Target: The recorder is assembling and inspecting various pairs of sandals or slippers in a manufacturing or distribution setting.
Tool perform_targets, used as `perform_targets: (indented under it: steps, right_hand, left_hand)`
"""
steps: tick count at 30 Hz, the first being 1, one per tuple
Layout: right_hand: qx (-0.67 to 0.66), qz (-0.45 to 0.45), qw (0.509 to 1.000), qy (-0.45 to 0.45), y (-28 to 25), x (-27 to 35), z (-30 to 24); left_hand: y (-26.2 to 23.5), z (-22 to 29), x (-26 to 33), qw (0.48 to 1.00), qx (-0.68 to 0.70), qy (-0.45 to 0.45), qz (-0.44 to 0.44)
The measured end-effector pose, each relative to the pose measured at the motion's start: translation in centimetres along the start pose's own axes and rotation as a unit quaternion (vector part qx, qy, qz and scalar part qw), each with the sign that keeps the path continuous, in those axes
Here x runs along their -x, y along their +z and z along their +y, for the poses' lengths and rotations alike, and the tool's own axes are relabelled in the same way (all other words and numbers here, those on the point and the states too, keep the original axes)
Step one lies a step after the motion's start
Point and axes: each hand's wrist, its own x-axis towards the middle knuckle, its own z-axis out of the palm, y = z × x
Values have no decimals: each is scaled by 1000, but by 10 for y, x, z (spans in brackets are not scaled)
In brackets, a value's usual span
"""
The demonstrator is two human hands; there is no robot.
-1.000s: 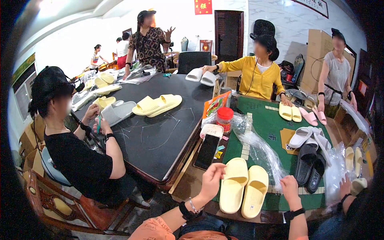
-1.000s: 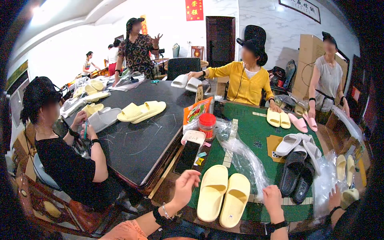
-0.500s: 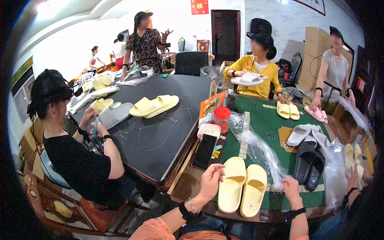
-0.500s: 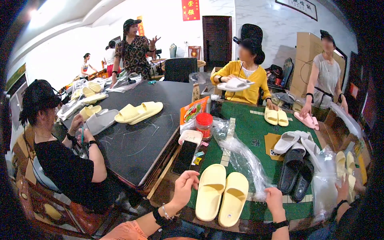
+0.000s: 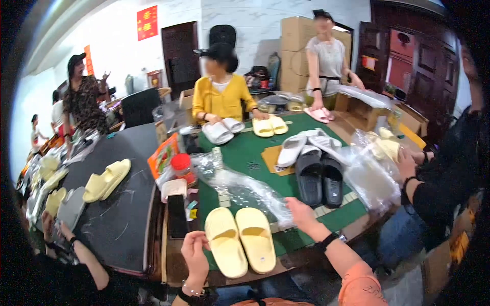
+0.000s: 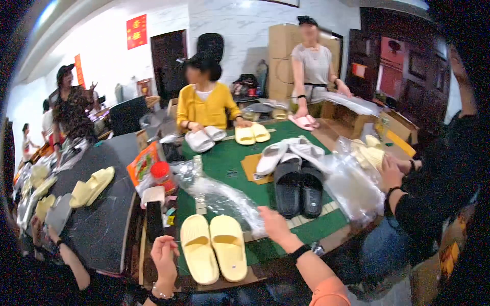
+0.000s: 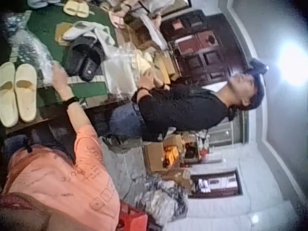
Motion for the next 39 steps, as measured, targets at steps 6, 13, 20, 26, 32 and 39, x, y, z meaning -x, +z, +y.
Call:
perform_targets:
  steps: [6,13,20,26,32,39]
  right_hand:
    - [5,19,1000,17,-6,9,21]
    - [-1,7,999,41,-5,12,28]
    - [125,-60,987,80,-9,18,32]
    - [72,1,994,78,9,1,21]
    - [110,18,993,26,-7,20,44]
    - [60,-76,995,12,0,14,43]
  left_hand:
    - [16,-7,3,999,-9,-27,-38]
    - [0,-7,-6,994,72,-34,81]
    - [14,16,-9,990,66,34,119]
    - [3,17,2,996,32,22,78]
    - [21,0,16,996,-1,-8,-87]
    - [6,3,19,997,-17,-9,-74]
